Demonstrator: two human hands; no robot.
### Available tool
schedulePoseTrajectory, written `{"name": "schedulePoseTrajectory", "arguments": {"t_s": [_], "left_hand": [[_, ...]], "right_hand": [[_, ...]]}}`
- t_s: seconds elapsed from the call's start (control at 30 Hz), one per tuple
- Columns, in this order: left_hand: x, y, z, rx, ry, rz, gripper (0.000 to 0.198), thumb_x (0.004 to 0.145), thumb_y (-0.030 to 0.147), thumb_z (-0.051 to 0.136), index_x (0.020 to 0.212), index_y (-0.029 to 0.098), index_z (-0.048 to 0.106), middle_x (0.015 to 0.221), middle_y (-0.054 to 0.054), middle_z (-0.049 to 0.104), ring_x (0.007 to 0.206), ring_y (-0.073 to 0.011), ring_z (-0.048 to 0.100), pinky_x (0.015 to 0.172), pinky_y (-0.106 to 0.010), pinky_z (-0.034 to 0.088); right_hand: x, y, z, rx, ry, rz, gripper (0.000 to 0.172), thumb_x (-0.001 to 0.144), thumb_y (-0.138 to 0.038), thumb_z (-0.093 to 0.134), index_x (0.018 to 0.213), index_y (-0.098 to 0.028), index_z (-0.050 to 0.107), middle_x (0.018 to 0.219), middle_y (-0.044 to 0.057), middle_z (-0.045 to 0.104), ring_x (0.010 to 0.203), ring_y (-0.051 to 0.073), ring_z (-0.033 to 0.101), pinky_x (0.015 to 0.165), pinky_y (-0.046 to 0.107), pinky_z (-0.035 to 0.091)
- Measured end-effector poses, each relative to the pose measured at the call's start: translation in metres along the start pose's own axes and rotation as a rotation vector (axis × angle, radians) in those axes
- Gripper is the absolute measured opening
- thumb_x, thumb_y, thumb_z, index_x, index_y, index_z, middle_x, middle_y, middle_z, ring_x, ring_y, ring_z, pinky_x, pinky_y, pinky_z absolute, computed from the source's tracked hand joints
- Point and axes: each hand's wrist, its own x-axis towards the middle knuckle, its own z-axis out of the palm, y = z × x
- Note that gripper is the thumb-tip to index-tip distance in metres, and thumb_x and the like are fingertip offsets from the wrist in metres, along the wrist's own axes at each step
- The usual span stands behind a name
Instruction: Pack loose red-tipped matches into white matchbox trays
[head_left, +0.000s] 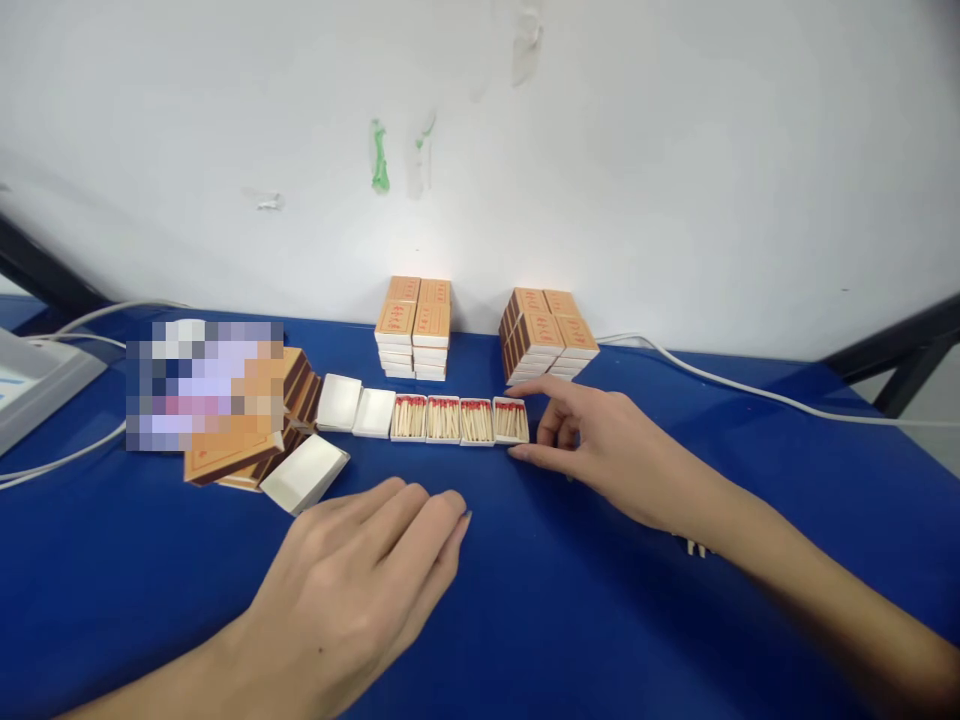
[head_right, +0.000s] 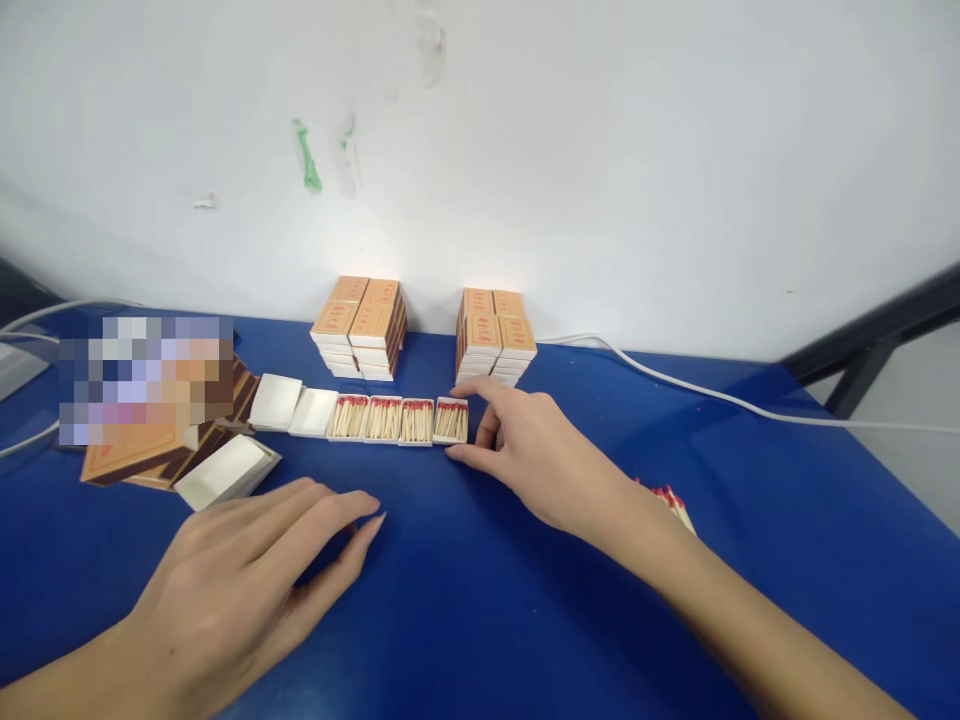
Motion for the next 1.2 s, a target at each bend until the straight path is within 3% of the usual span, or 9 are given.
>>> {"name": "schedulePoseTrajectory", "arguments": {"t_s": [0.13,0.23,0.37,0.53,0.7,0.83,0.97,1.07,1.2], "left_hand": [[0.004,-0.006,-0.010,0.267,0.072,-0.043,0.020,0.102,0.013,0.077,0.120,0.016,0.069,0.114,-0.011,0.081,0.097,-0.0301,0.074,0.088,-0.050,0.058],[0.008,-0.012,-0.019,0.513,0.054,-0.158,0.026,0.105,0.025,0.074,0.129,0.016,0.069,0.140,-0.021,0.074,0.121,-0.0461,0.070,0.093,-0.066,0.057],[0.010,-0.021,-0.020,0.475,-0.035,-0.322,0.020,0.113,0.026,0.056,0.122,0.017,0.072,0.166,-0.023,0.055,0.157,-0.0609,0.049,0.113,-0.090,0.044],[0.004,-0.031,-0.009,0.347,-0.099,-0.310,0.021,0.113,0.024,0.057,0.118,0.017,0.075,0.180,-0.021,0.046,0.168,-0.0603,0.038,0.125,-0.094,0.034],[-0.003,-0.035,-0.008,0.332,-0.148,-0.312,0.024,0.116,0.026,0.050,0.118,0.018,0.073,0.184,-0.017,0.043,0.173,-0.0525,0.034,0.134,-0.084,0.032],[-0.002,-0.033,-0.014,0.280,-0.144,-0.325,0.032,0.117,0.025,0.041,0.119,0.021,0.072,0.188,-0.007,0.039,0.175,-0.0488,0.029,0.140,-0.079,0.025],[0.003,-0.023,-0.018,0.318,-0.048,-0.312,0.032,0.118,0.022,0.043,0.118,0.020,0.074,0.184,-0.005,0.044,0.173,-0.0485,0.034,0.138,-0.080,0.026],[0.004,-0.015,-0.017,0.245,-0.037,-0.114,0.021,0.113,0.014,0.056,0.126,0.019,0.073,0.178,-0.012,0.051,0.168,-0.0439,0.045,0.134,-0.075,0.037],[0.000,-0.006,-0.010,0.086,-0.199,0.158,0.029,0.109,0.004,0.053,0.124,0.016,0.075,0.166,-0.019,0.064,0.163,-0.0400,0.054,0.127,-0.064,0.051]], "right_hand": [[-0.014,0.000,-0.004,-0.006,0.075,0.057,0.056,0.100,-0.054,0.081,0.150,-0.035,0.068,0.086,-0.005,0.077,0.075,0.020,0.072,0.073,0.034,0.055],[-0.028,0.002,-0.004,0.040,0.099,0.074,0.056,0.101,-0.063,0.078,0.150,-0.038,0.067,0.085,-0.006,0.075,0.067,0.017,0.067,0.066,0.033,0.054],[-0.044,0.008,0.003,0.129,0.170,0.059,0.044,0.105,-0.063,0.073,0.141,-0.038,0.071,0.081,-0.006,0.070,0.064,0.015,0.060,0.061,0.031,0.051],[-0.055,0.013,0.014,0.118,0.287,0.011,0.033,0.109,-0.057,0.069,0.134,-0.035,0.074,0.071,-0.006,0.063,0.060,0.015,0.054,0.057,0.030,0.047],[-0.058,0.016,0.012,0.058,0.516,0.087,0.032,0.108,-0.058,0.068,0.123,-0.032,0.078,0.063,-0.007,0.062,0.052,0.014,0.056,0.052,0.031,0.046],[-0.060,0.019,0.010,0.081,0.548,0.117,0.032,0.107,-0.061,0.069,0.122,-0.034,0.078,0.064,-0.008,0.064,0.052,0.014,0.058,0.051,0.029,0.048],[-0.061,0.019,0.010,0.065,0.553,0.107,0.030,0.107,-0.059,0.068,0.122,-0.035,0.078,0.063,-0.009,0.063,0.051,0.013,0.058,0.051,0.028,0.047],[-0.060,0.020,0.001,0.023,0.565,0.119,0.032,0.106,-0.060,0.069,0.119,-0.033,0.079,0.062,-0.009,0.061,0.051,0.012,0.056,0.052,0.027,0.046],[-0.060,0.030,-0.023,-0.111,0.486,0.122,0.041,0.103,-0.070,0.068,0.104,-0.032,0.082,0.056,-0.008,0.055,0.047,0.012,0.048,0.048,0.028,0.039]]}}
